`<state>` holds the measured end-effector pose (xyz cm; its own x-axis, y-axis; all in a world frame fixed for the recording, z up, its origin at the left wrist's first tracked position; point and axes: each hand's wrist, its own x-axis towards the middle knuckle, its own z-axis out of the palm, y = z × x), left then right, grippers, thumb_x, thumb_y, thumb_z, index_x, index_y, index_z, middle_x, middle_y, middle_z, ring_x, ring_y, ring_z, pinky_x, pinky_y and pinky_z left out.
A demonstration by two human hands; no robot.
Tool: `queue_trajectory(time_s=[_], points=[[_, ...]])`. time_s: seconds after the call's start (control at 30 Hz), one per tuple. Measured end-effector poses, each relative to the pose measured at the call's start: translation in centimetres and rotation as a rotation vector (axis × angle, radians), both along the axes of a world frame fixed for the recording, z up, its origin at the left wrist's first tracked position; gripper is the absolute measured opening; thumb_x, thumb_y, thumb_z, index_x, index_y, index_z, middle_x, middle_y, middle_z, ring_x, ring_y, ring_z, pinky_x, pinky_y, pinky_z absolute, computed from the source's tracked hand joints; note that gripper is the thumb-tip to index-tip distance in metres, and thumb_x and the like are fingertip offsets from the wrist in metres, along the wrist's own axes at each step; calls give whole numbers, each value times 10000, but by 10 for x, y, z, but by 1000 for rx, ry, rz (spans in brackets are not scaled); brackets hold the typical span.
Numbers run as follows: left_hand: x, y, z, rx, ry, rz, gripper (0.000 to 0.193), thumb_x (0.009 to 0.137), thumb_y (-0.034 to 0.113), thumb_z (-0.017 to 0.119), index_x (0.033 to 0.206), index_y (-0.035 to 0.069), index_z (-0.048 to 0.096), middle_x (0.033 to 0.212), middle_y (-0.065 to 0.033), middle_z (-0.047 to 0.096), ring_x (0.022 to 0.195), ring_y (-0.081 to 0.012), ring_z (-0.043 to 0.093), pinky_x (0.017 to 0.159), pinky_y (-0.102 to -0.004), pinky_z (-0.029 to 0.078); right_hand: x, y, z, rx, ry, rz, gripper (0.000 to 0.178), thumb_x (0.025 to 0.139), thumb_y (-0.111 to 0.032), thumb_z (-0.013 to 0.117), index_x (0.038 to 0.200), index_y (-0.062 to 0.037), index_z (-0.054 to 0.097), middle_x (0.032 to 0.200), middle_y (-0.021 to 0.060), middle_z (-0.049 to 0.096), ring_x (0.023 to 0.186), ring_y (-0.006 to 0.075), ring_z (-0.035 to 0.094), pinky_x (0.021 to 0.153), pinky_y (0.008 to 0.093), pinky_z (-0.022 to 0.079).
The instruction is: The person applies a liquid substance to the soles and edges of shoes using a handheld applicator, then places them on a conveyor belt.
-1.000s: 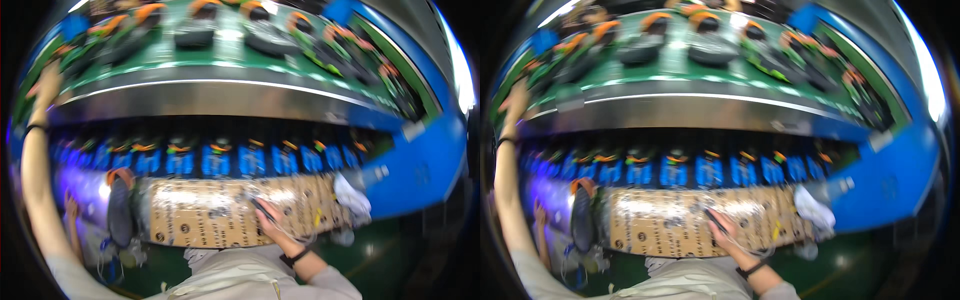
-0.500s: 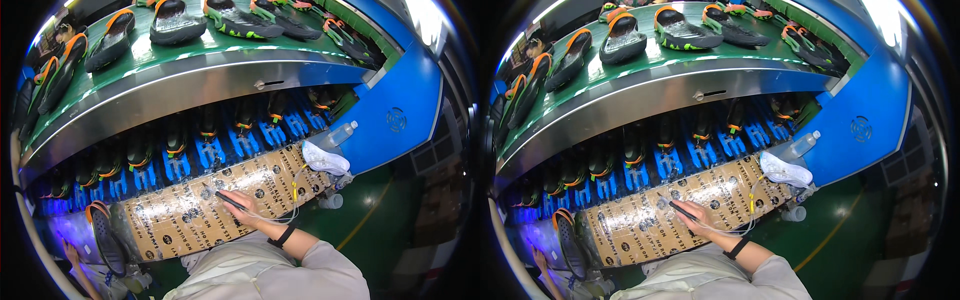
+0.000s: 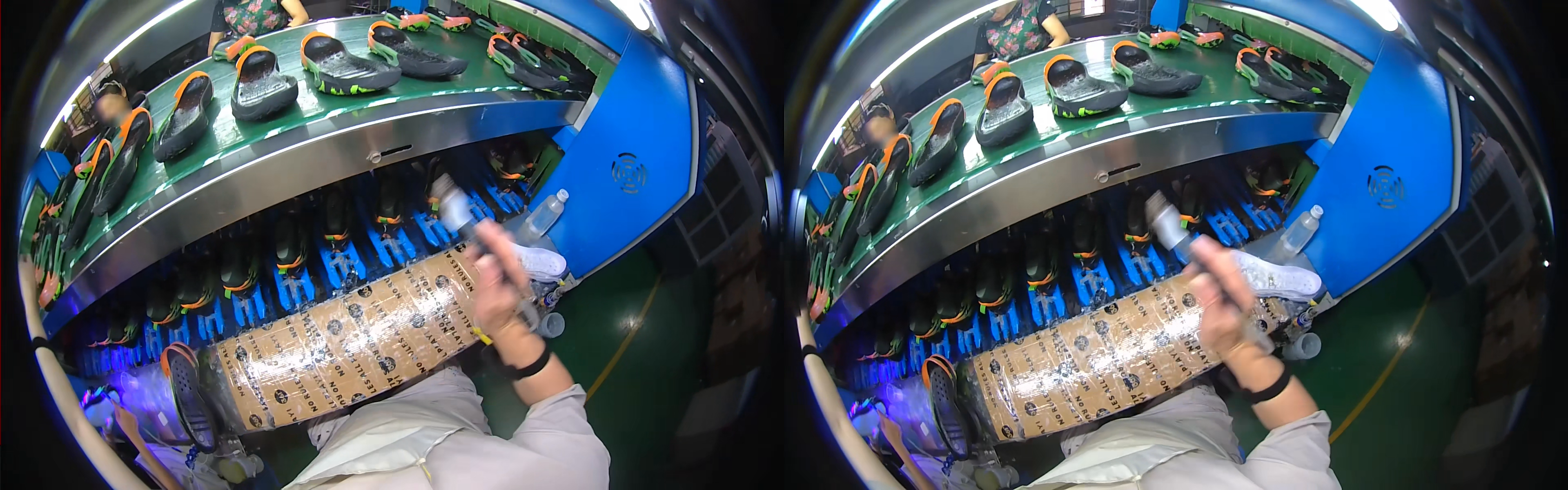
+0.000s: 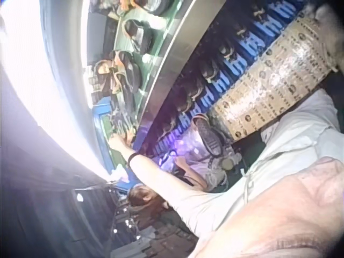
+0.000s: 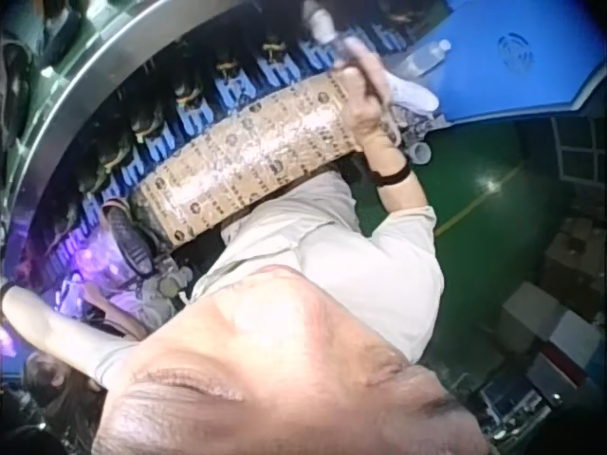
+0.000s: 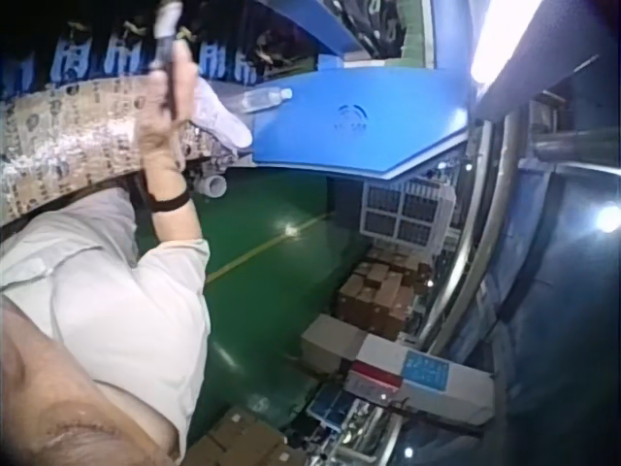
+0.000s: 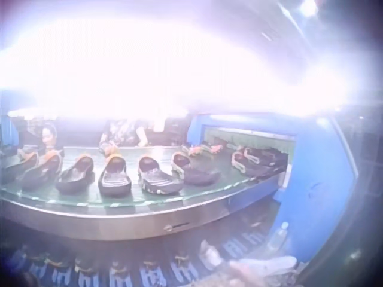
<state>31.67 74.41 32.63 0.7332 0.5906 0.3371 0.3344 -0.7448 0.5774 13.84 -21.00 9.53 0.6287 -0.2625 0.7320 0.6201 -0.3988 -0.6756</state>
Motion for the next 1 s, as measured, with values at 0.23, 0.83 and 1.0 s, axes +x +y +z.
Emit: queue_trajectory(time_s=[0.23,0.83,1.0], points=[[10,123,-56,373,102,-43,545,975,346,756,1307,-81,688,1269,-232,751,1189,-344,701,1023,-421,517,89,-133,127,373,-351,-144,392,1147,-225,588,1466,-6,648,1027,40,710,850,63,569,769,232,479],[-279,-308,-151,-1077,-608,-366,378,1063,451,613,1022,84,696,831,-63,701,630,-214,664,572,-343,531,215,-179,146,318,-112,118,342,1097,-260,688,1367,-56,735,921,-3,718,763,66,588,729,241,506],[-295,-414,-211,-1203,-338,-435,472,1082,488,530,1058,48,700,789,-121,709,624,-257,702,574,-393,584,113,-75,109,252,-65,273,285,1077,-154,670,1297,6,755,905,17,710,762,64,566,719,228,467]])
